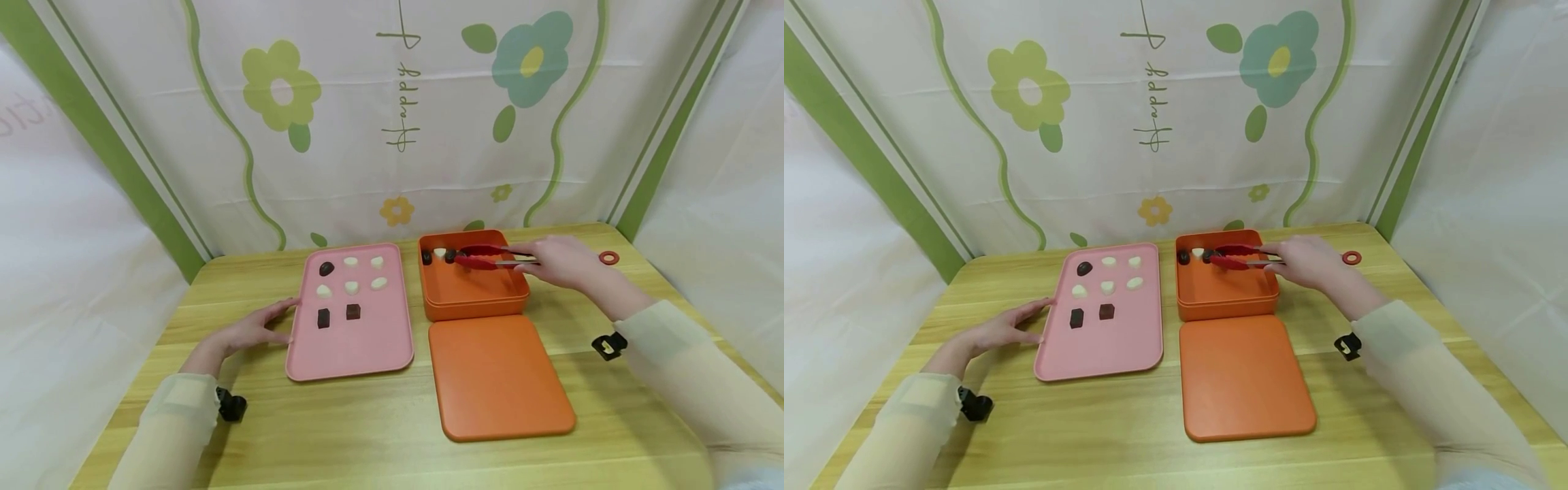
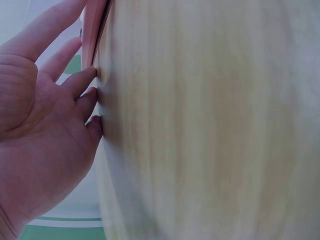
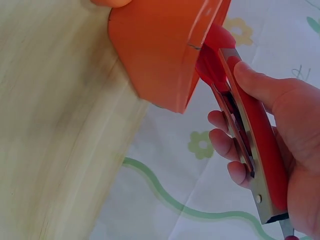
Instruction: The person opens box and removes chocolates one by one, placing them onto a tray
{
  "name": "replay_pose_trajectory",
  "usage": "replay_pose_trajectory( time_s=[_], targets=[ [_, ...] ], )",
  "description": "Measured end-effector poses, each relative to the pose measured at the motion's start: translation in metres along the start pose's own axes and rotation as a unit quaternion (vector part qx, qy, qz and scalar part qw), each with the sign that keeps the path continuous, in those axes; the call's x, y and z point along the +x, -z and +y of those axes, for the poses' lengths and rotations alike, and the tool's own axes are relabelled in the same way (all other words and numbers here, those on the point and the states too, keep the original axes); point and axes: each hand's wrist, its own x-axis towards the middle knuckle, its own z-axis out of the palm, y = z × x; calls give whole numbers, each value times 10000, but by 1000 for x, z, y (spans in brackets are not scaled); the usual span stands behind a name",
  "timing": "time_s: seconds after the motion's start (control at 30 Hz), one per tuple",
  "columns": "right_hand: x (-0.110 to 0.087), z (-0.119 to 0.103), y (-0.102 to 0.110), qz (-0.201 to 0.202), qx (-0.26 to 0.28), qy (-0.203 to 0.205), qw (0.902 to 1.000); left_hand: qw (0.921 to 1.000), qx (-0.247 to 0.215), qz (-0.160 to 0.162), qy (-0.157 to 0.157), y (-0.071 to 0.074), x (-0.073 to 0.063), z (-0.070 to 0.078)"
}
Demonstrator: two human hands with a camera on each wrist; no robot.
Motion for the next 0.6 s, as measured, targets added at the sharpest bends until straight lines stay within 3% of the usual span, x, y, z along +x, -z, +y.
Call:
replay_pose_trajectory(
  time_s=[0.6],
  targets=[
    [-18, -22, 10, 584, -148, 120, 9981, 9999, -96, -40, 10, 0, 1, -1]
  ],
)
